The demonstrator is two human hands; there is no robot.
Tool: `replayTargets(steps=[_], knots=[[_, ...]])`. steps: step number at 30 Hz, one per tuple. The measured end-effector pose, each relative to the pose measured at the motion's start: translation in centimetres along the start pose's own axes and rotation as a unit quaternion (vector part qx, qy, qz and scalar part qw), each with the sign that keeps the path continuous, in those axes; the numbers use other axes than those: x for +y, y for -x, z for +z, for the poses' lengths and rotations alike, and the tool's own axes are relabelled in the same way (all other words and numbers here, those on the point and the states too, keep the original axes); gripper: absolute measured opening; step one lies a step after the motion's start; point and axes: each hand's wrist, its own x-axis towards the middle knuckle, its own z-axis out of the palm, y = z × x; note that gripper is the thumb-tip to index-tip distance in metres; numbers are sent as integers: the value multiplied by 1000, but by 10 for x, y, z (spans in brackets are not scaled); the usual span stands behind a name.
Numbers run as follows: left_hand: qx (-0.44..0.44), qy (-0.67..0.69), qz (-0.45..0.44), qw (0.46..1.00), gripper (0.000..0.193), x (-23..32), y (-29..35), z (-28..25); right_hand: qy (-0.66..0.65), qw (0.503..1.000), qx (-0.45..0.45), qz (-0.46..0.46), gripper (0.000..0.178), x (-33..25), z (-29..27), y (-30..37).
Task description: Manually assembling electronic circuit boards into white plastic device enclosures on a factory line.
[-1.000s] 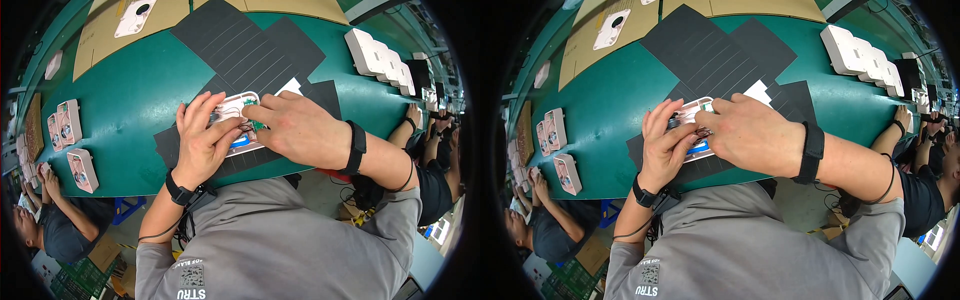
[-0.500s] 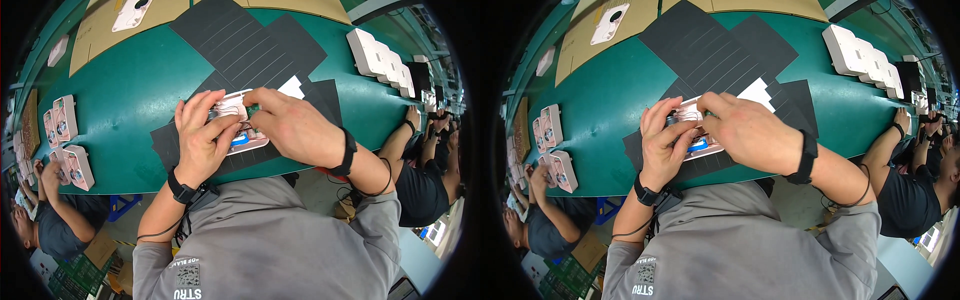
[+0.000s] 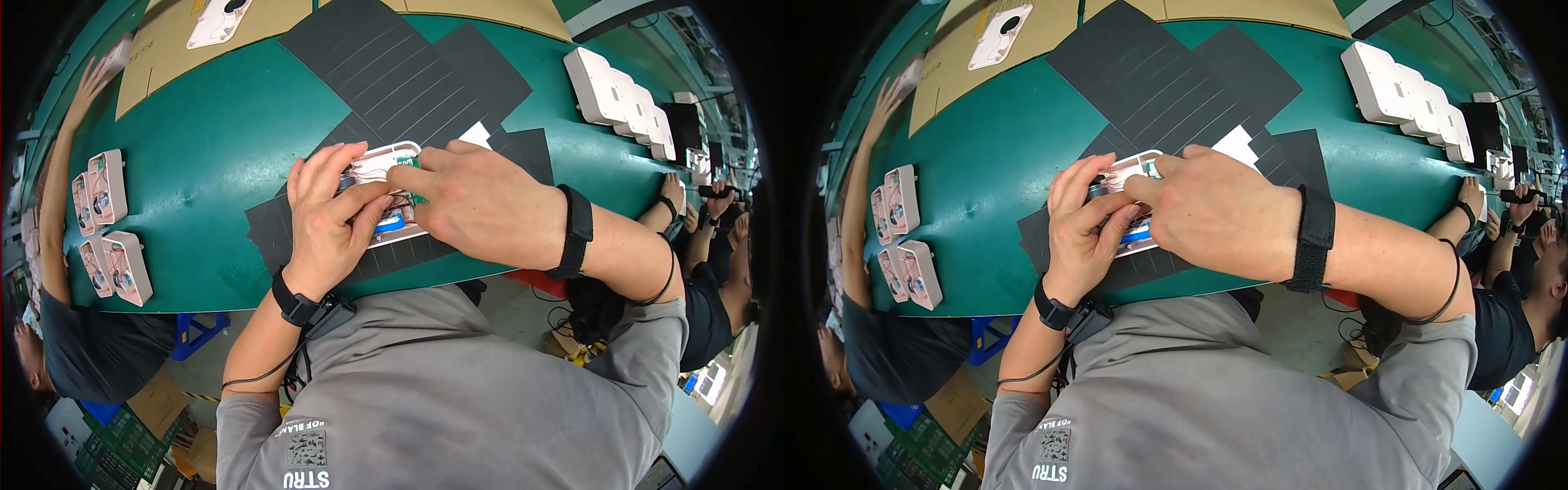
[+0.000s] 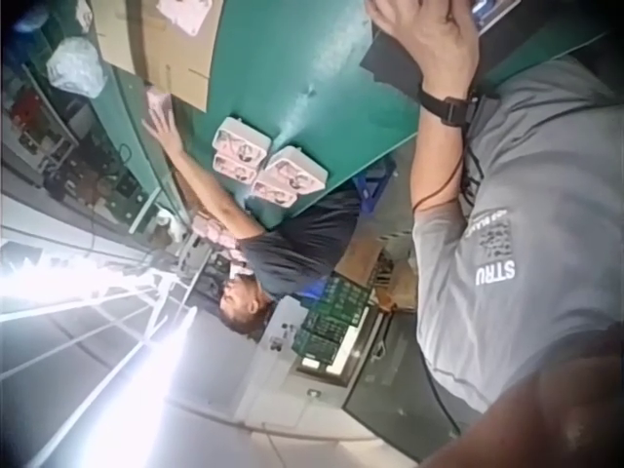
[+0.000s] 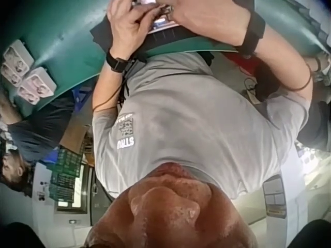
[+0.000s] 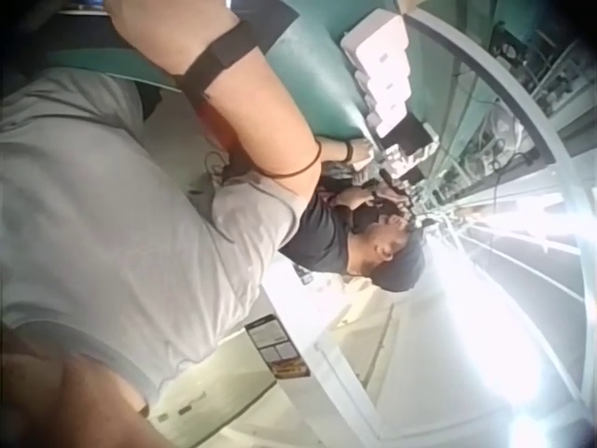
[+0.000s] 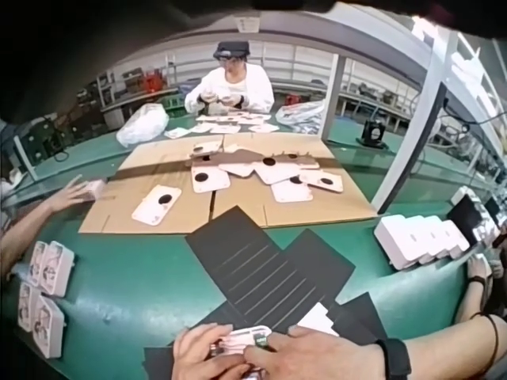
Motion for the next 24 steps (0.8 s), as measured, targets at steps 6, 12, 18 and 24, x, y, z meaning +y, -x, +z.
replayTargets(steps=[6, 12, 18, 24], knots=[[8, -16, 8, 1000, 15, 1, 2, 0, -50, 998, 49, 1, 12, 7, 13, -7], [8, -29, 10, 999, 17, 3, 2, -1, -148, 953, 212, 160, 5, -15, 52, -3], [24, 9, 26, 999, 16, 4, -6, 1, -82, 896, 361, 243, 11, -41, 78, -2], [-11, -5, 22, 1000, 14, -3, 1, -5, -50, 906, 346, 237, 17, -49, 89, -6]])
